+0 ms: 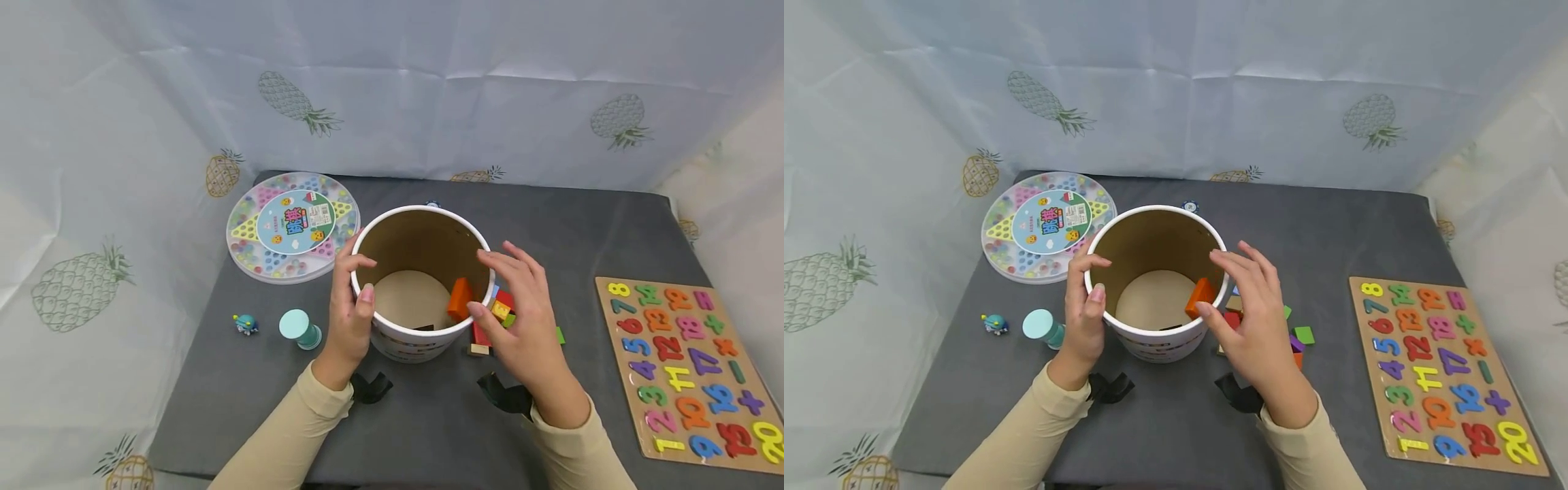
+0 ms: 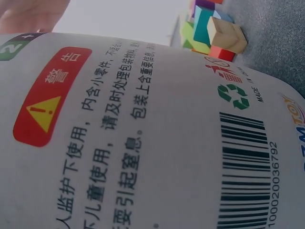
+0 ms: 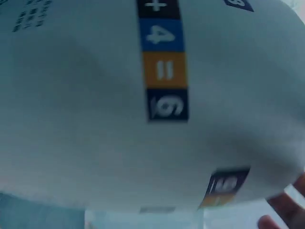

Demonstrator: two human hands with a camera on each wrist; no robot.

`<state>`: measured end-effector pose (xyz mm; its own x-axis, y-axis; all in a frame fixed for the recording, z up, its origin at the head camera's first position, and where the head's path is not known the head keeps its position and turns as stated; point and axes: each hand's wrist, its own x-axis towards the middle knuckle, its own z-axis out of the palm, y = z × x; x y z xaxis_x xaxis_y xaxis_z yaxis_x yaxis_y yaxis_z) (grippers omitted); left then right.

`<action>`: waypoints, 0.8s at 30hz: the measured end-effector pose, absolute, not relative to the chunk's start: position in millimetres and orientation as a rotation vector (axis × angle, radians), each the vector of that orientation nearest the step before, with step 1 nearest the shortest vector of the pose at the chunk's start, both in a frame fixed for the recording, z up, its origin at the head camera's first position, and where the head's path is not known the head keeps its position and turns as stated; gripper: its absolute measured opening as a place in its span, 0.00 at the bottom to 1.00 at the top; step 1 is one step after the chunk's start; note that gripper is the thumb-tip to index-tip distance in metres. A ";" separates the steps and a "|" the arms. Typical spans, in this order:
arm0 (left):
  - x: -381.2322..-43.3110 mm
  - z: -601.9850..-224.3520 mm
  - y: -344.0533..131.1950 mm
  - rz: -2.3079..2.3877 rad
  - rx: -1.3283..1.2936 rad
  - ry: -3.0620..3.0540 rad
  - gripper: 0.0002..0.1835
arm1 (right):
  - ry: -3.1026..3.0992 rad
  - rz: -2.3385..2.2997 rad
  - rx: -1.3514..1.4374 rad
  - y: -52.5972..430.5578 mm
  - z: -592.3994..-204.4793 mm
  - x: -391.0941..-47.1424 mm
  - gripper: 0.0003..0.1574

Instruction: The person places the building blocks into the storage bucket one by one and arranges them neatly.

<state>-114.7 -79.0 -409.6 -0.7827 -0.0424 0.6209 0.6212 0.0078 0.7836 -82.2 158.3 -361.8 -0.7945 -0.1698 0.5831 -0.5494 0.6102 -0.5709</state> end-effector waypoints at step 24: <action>-116.9 -413.1 -72.6 -1.862 -0.578 -1.737 0.20 | -3.288 0.586 -0.009 275.8 -459.6 -26.1 0.29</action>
<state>-116.9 -72.6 -413.1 -0.7713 -0.0865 0.6305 0.6350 -0.0379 0.7716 -26.1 275.8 -459.6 -0.9805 -0.0293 -0.1943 0.0396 0.9391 -0.3414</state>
